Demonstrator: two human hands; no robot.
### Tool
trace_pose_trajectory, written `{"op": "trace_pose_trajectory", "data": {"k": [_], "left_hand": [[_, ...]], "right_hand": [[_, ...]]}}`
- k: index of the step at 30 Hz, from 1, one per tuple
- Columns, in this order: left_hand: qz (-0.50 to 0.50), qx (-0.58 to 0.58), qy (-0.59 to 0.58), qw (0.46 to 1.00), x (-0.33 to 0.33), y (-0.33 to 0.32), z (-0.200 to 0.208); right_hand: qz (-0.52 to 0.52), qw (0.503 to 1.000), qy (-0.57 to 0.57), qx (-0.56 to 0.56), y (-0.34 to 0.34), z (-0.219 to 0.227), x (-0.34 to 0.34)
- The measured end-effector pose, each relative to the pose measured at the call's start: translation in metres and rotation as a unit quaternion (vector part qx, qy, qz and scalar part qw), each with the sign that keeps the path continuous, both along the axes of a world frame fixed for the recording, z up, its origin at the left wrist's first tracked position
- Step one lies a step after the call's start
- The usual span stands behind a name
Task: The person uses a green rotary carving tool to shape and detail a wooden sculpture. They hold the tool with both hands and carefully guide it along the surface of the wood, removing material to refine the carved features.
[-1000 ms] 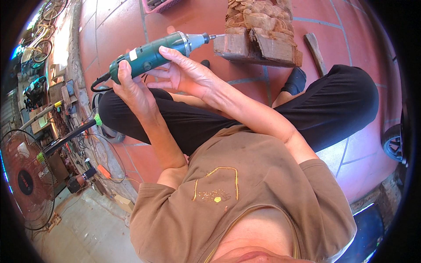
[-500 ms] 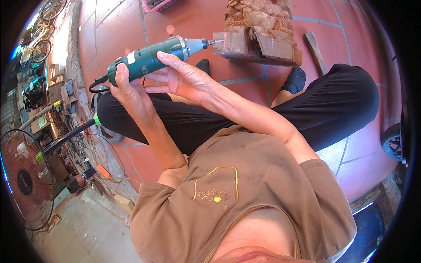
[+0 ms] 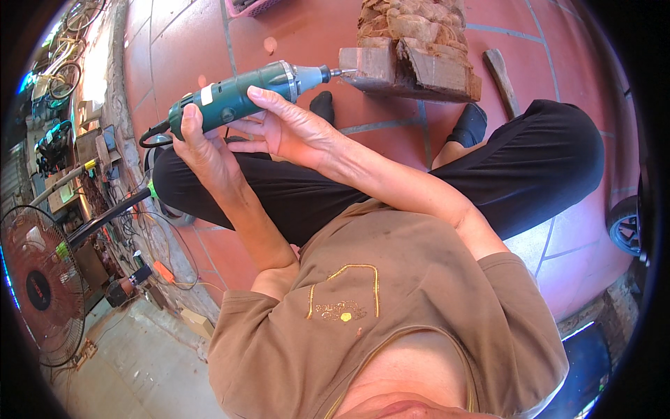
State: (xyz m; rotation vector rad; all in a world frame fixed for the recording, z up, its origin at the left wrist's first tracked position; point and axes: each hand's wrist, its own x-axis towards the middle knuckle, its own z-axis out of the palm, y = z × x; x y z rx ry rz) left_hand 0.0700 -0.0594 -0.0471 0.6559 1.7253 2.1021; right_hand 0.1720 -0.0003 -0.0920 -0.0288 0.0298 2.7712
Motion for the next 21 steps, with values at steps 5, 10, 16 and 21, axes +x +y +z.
{"op": "trace_pose_trajectory", "data": {"k": [5, 10, 16, 21], "left_hand": [[-0.007, -0.012, -0.003, 1.000, 0.0005, -0.0031, 0.0027], [-0.012, -0.011, -0.005, 1.000, -0.0012, -0.0036, 0.0017], [-0.002, -0.002, -0.019, 1.000, -0.0007, -0.0001, -0.0001], [-0.016, 0.003, -0.024, 1.000, -0.0042, 0.0000, -0.0023]], "right_hand": [[0.003, 1.000, 0.009, -0.005, -0.0045, -0.0008, -0.0008], [0.002, 1.000, 0.014, -0.001, -0.0047, -0.0011, -0.0009], [-0.001, 1.000, -0.002, 0.003, -0.0013, 0.0002, -0.0006], [0.003, 1.000, -0.001, 0.001, 0.0024, -0.0004, -0.0015]]}}
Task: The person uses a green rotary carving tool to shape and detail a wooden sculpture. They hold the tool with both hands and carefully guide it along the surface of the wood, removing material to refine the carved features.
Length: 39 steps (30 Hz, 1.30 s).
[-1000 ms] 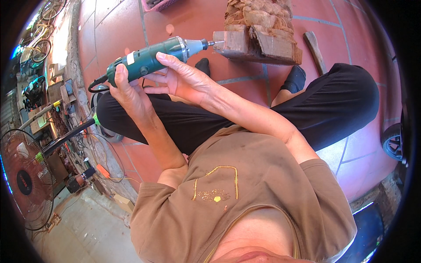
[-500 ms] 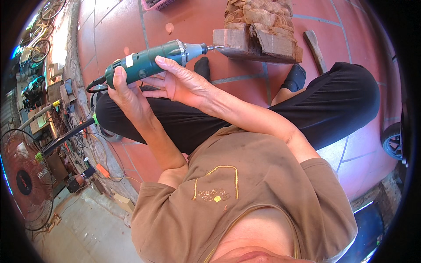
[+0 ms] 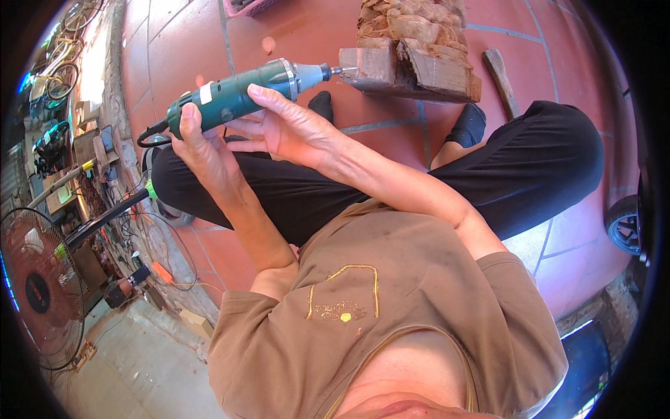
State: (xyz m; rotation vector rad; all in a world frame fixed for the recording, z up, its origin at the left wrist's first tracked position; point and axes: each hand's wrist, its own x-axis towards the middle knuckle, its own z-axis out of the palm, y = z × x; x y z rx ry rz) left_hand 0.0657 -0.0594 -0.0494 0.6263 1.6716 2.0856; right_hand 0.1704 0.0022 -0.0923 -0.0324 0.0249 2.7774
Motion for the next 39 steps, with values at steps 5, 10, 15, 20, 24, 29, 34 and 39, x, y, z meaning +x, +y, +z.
{"op": "trace_pose_trajectory", "data": {"k": [5, 10, 15, 20, 24, 29, 34, 39], "left_hand": [[0.010, 0.008, 0.023, 1.000, 0.005, 0.005, 0.002], [0.013, 0.012, 0.025, 1.000, 0.004, 0.008, -0.001], [0.020, 0.012, 0.022, 0.999, 0.005, 0.010, -0.002], [0.016, 0.018, 0.015, 1.000, 0.005, 0.012, -0.002], [0.009, 0.020, 0.023, 1.000, 0.003, 0.013, -0.005], [0.005, 0.022, 0.026, 0.999, 0.004, 0.013, -0.006], [0.006, 0.018, 0.040, 0.999, 0.007, 0.014, -0.005], [0.002, 0.025, 0.034, 0.999, 0.005, 0.013, -0.004]], "right_hand": [[-0.006, 1.000, -0.011, 0.011, 0.003, 0.001, 0.001], [-0.005, 1.000, -0.017, 0.020, 0.009, 0.002, 0.001], [-0.008, 0.999, -0.016, 0.028, 0.013, 0.003, 0.003], [0.005, 0.999, -0.014, 0.037, 0.018, -0.001, 0.002], [-0.002, 0.999, -0.013, 0.030, 0.018, 0.000, 0.002], [-0.001, 0.999, -0.012, 0.033, 0.020, 0.000, 0.002], [-0.006, 0.999, -0.013, 0.031, 0.022, -0.001, 0.003], [-0.005, 0.999, -0.014, 0.042, 0.021, -0.001, 0.002]]}}
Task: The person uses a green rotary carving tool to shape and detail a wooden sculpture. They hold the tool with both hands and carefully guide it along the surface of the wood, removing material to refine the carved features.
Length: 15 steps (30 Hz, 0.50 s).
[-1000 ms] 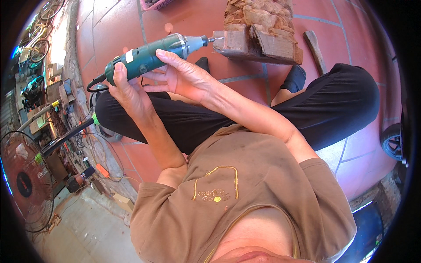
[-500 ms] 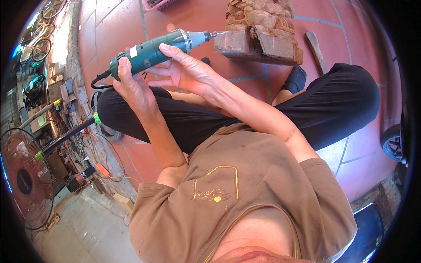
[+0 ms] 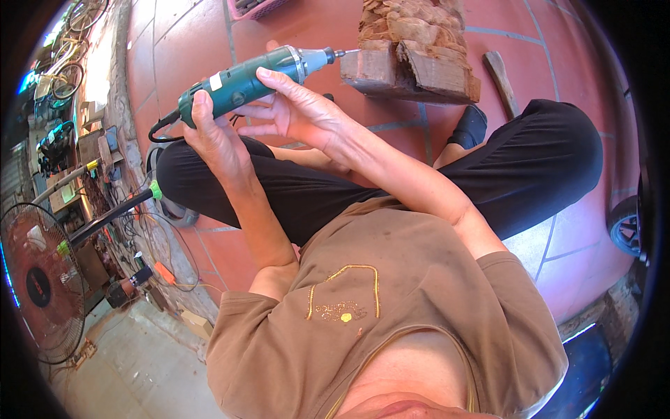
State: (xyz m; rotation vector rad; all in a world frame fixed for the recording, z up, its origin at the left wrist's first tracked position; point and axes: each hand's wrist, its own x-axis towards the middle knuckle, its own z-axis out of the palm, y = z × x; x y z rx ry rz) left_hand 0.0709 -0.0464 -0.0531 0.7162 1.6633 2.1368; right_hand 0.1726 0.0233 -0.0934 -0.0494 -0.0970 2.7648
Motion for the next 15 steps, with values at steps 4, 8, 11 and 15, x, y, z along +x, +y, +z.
{"op": "trace_pose_trajectory", "data": {"k": [4, 8, 11, 15], "left_hand": [[0.001, -0.001, 0.006, 1.000, -0.002, -0.002, 0.000], [0.011, -0.003, -0.001, 1.000, -0.002, -0.004, -0.001], [0.005, -0.011, -0.010, 1.000, -0.002, -0.006, 0.002], [-0.001, -0.021, -0.015, 1.000, -0.001, -0.009, 0.005]], "right_hand": [[0.001, 1.000, -0.008, -0.011, -0.004, 0.004, 0.002], [0.009, 1.000, -0.004, -0.016, -0.007, 0.002, 0.001], [0.007, 1.000, 0.003, -0.017, -0.010, 0.001, 0.000], [0.002, 1.000, 0.013, -0.024, -0.015, 0.002, 0.001]]}}
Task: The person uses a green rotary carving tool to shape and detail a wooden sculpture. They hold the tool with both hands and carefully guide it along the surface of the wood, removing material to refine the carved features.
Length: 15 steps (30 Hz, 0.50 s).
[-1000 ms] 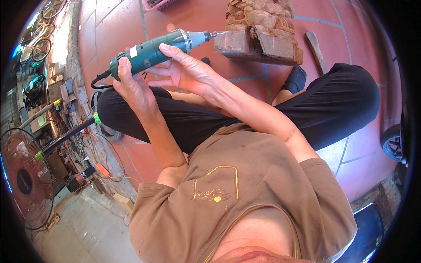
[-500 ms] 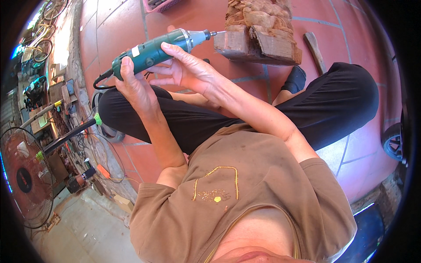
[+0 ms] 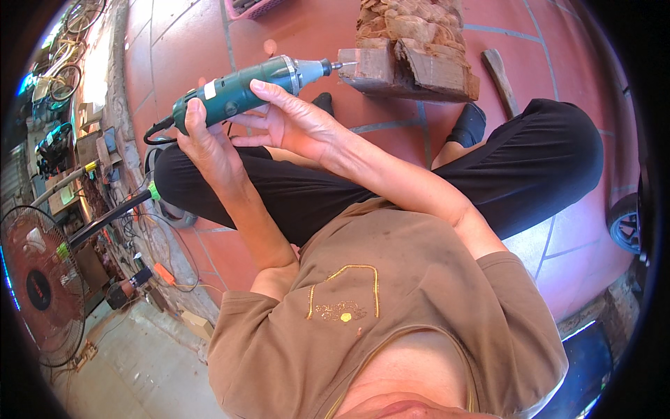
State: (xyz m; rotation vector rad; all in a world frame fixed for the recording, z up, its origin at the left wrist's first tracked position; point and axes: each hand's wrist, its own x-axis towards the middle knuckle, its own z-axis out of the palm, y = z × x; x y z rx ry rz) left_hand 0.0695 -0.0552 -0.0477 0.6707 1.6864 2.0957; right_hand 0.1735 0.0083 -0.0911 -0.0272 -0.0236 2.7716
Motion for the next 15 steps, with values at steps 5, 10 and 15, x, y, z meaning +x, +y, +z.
{"op": "trace_pose_trajectory", "data": {"k": [5, 10, 15], "left_hand": [[-0.011, -0.002, -0.006, 1.000, -0.006, -0.005, -0.003], [-0.007, -0.014, -0.009, 1.000, -0.002, -0.006, 0.002], [-0.004, -0.020, 0.002, 1.000, 0.001, -0.008, 0.005]], "right_hand": [[0.004, 1.000, -0.007, -0.015, -0.006, 0.001, -0.001], [0.004, 1.000, 0.000, -0.020, -0.010, -0.002, -0.002], [0.006, 1.000, 0.002, -0.017, -0.013, 0.001, -0.001]]}}
